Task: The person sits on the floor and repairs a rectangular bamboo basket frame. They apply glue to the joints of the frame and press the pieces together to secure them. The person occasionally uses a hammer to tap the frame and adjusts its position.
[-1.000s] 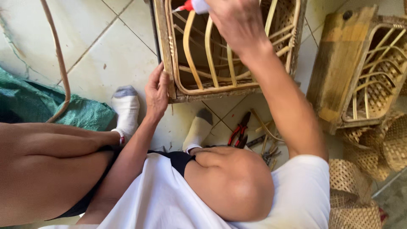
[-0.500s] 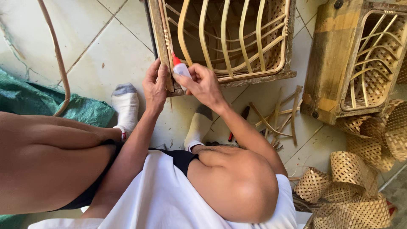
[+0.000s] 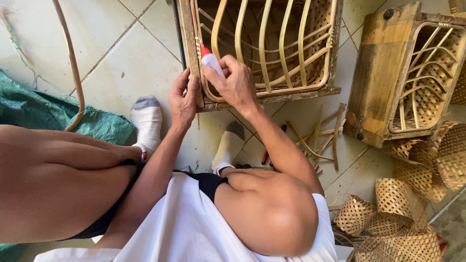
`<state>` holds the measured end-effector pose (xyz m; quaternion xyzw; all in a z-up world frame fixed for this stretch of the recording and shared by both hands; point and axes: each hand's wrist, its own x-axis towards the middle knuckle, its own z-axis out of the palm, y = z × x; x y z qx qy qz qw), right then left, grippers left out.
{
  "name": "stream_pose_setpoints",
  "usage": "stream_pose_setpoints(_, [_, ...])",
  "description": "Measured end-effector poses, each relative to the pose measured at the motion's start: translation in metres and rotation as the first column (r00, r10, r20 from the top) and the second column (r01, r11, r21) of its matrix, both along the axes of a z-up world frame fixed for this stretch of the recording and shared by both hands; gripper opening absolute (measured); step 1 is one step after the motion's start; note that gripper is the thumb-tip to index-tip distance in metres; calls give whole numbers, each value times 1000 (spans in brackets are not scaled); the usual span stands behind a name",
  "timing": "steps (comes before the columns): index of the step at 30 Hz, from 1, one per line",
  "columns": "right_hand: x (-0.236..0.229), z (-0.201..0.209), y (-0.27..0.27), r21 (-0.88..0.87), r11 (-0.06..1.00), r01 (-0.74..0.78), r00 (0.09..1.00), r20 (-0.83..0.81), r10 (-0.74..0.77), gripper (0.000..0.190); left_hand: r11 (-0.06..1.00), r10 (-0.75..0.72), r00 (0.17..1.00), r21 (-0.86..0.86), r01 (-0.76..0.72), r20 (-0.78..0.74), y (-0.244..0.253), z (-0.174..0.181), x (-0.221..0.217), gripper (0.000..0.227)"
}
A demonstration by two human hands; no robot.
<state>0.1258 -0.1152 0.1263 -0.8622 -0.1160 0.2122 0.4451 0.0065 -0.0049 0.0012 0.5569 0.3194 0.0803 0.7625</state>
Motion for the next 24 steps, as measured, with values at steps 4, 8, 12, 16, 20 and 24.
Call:
stream_pose_setpoints(4, [7,-3,8,-139,989,-51,974,213,80,39,1000,-4,1000,7,4,-1,0,0,0,53])
stream_pose_setpoints(8, [11,-3,16,-193,981,-33,977,201,73,40,1000,-5,1000,14,5,-7,0,-1,0,54])
stream_pose_setpoints(12, [14,-2,22,-212,977,-19,980,189,60,42,999,-9,1000,30,9,-11,0,-4,0,55])
stream_pose_setpoints(16, [15,-1,25,-218,976,14,982,186,27,41,998,-11,999,62,13,-32,0,-4,-1,55])
stream_pose_setpoints(20, [17,-3,26,-216,976,11,981,190,31,40,1000,3,1000,31,-3,-28,-1,-2,-1,56])
stream_pose_setpoints(24, [21,-3,24,-195,980,28,989,150,2,39,999,-3,1000,54,5,-31,0,-1,1,57])
